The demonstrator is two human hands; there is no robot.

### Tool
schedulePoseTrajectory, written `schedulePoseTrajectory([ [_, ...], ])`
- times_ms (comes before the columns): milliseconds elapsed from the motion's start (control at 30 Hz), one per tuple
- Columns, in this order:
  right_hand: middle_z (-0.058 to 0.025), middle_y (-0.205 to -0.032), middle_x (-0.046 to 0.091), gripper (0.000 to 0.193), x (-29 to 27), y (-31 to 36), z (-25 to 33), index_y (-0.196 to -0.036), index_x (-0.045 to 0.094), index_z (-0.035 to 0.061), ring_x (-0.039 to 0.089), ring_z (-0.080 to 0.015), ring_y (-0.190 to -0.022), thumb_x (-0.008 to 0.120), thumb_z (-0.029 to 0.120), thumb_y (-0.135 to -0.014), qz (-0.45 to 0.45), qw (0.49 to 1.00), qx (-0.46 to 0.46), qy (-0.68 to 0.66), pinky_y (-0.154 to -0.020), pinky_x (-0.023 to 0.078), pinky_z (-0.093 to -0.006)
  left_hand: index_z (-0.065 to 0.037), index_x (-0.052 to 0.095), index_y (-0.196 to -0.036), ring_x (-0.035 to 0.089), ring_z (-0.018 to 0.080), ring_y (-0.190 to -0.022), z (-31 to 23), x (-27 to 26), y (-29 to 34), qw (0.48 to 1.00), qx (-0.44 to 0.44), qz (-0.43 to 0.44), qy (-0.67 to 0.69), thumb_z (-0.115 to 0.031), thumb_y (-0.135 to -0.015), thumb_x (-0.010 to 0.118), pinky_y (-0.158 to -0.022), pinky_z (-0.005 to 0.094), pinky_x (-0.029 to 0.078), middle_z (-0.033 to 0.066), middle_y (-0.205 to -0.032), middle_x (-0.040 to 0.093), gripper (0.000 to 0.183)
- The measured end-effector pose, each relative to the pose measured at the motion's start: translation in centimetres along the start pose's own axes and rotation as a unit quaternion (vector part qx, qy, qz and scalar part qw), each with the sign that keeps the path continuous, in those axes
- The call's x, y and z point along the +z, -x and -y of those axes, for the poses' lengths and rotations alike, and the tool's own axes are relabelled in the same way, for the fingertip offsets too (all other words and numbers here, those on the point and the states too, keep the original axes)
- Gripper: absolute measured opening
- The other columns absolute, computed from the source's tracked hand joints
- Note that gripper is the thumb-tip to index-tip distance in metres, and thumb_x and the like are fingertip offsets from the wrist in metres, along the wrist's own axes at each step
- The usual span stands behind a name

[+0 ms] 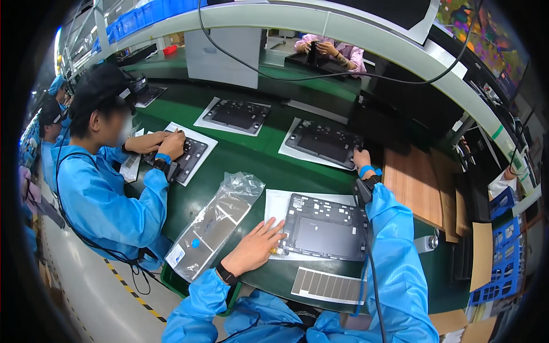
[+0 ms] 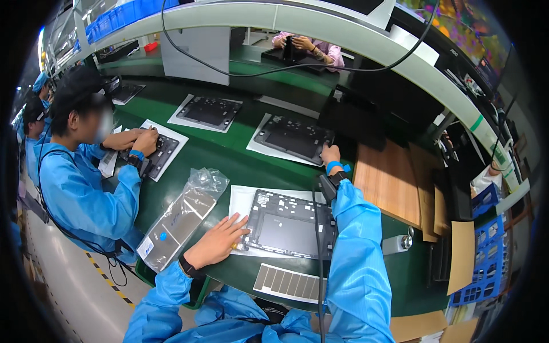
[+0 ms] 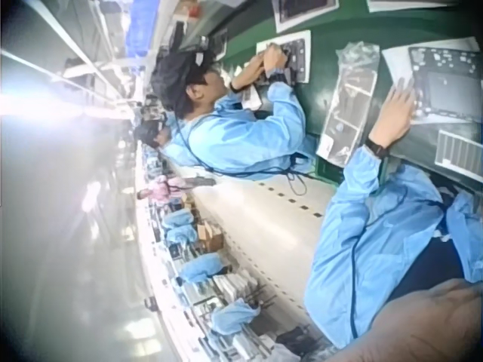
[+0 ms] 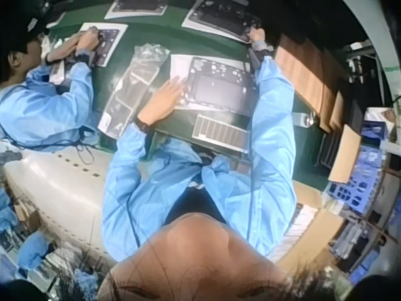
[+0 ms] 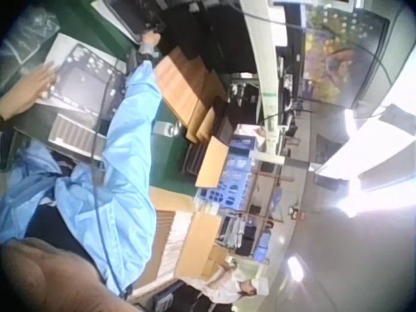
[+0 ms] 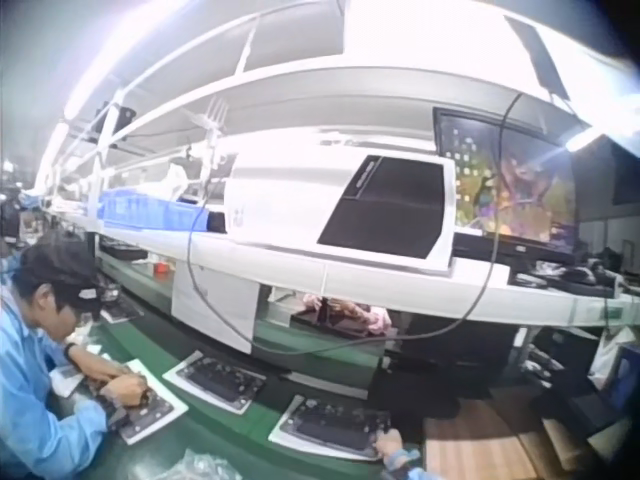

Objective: The worker is applying stickers and precision labels to electronic tablet housings and organizing them into packaging containers on a factory assembly line.

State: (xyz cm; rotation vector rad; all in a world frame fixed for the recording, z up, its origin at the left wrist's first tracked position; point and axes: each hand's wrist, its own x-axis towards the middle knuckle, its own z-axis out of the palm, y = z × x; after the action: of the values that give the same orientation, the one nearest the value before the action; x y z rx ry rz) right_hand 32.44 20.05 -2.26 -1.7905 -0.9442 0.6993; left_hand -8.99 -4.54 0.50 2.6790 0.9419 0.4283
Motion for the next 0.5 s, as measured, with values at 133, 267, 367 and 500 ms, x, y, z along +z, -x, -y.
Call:
schedulePoseTrajectory([
  [133, -0.0299, -0.103, 0.065, 0.048, -1.8, 1.6, 1.5, -0.098, 0.067, -0.0038, 0.061, -0.0492, -0.100, 0.053, 0.042, -0.094, -0.009, 0.915, -0.135, 0.380, -0.087, 0.049, -0.0542, -0.005, 0.052, -0.130, 0.032, 0.0355, -0.141, 0.2, 0.3, 0.6, 1.000, -0.005, 0.020, 0.021, -0.013, -0.094, 0.052, -0.116, 0.0443, 0.029, 0.0170, -0.150, 0.037, 0.036],
  [267, -0.0204, -0.069, 0.067, 0.051, -9.8, 10.6, 6.6, -0.075, 0.067, -0.0015, 0.067, -0.0370, -0.064, 0.046, 0.039, -0.097, 0.078, 0.923, -0.133, 0.353, -0.067, 0.053, -0.0477, 0.002, 0.031, -0.145, 0.026, 0.0413, -0.142, 0.1, -1.2, -1.4, 0.998, -0.051, -0.017, 0.020, -0.010, -0.094, 0.052, -0.117, 0.0460, 0.025, 0.0277, -0.151, 0.028, 0.057],
  [367, -0.0124, -0.055, 0.063, 0.060, -13.8, 19.4, 5.3, -0.064, 0.068, 0.0024, 0.066, -0.0322, -0.059, 0.051, 0.051, -0.093, 0.167, 0.871, -0.118, 0.446, -0.062, 0.052, -0.0450, 0.007, 0.019, -0.149, 0.024, 0.0407, -0.143, 2.4, -0.2, -2.3, 0.997, -0.073, 0.021, -0.004, -0.016, -0.094, 0.055, -0.118, 0.0449, 0.022, 0.0303, -0.152, 0.025, 0.069],
  [500, -0.0188, -0.075, 0.067, 0.038, -15.1, 25.3, -0.9, -0.084, 0.065, 0.0028, 0.066, -0.0374, -0.075, 0.069, 0.041, -0.084, 0.179, 0.876, -0.072, 0.443, -0.067, 0.052, -0.0447, 0.008, 0.014, -0.149, 0.024, 0.0410, -0.143, 2.5, 0.2, -4.8, 0.996, -0.048, 0.030, 0.065, -0.020, -0.095, 0.055, -0.118, 0.0444, 0.022, 0.0319, -0.151, 0.024, 0.074],
])
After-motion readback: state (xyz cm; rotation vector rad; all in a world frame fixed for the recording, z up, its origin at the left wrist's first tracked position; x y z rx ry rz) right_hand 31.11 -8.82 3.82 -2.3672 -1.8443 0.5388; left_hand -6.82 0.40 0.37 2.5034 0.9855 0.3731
